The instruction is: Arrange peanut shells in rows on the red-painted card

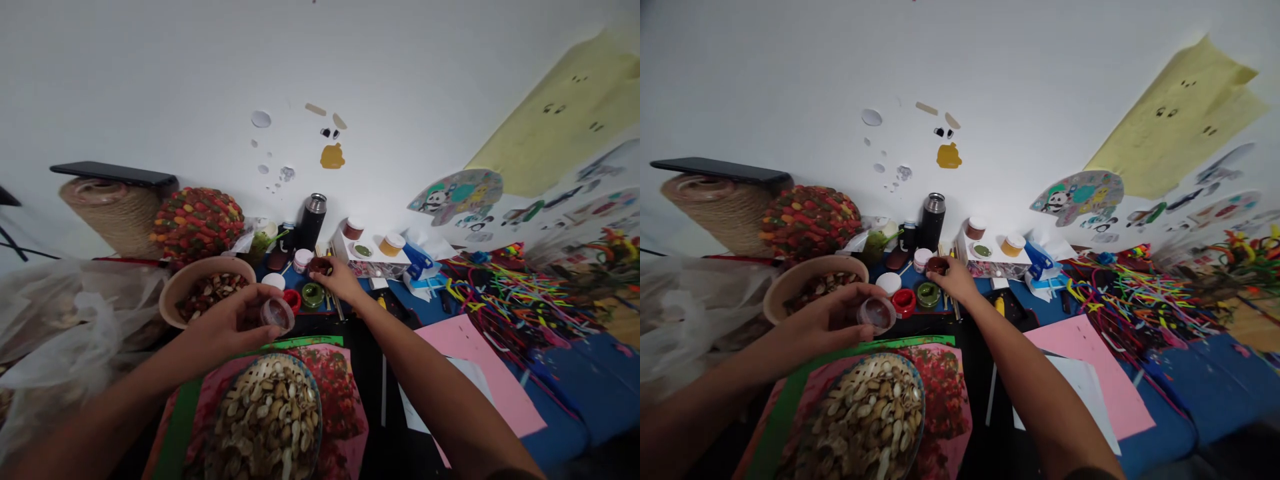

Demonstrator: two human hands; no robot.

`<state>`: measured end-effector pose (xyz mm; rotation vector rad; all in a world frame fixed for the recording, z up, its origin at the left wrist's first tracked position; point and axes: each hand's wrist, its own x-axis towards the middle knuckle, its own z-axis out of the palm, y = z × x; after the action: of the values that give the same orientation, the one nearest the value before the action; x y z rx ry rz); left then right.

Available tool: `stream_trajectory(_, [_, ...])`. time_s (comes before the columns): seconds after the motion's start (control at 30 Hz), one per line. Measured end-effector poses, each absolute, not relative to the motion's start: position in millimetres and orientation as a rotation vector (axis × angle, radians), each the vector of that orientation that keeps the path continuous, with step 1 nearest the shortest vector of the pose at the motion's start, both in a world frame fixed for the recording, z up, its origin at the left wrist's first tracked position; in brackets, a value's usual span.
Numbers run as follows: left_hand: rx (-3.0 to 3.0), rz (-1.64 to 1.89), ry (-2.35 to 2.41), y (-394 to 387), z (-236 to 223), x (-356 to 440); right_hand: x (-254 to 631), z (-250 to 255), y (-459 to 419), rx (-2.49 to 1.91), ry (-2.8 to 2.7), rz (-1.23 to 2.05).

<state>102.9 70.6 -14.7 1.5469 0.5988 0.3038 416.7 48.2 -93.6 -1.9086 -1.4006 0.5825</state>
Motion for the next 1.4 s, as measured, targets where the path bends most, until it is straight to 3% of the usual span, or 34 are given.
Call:
stream_trajectory(0.37, [1.559,0.265,0.57,66,-32,102,426,-103,52,-1.872,-1.412,0.676])
stream_trajectory(0.7, [1.662,0.314,0.543,72,-17,133,424,-109,46,-1.842,-1.202,0.661])
stream_trajectory(0.97, [2.156,0.694,0.68,125,-18,244,405,-94,-31,-1.617,-0.909,0.729])
stream_trajectory(1.2, [2.63,0.511,0.626,134,-8,356,400,-59,-90,-1.498,-0.746,0.775])
stream_trajectory(1.4, [2.817,0.392,0.551,131,-9,396,391,-59,-101,-1.447,-0.689,0.844])
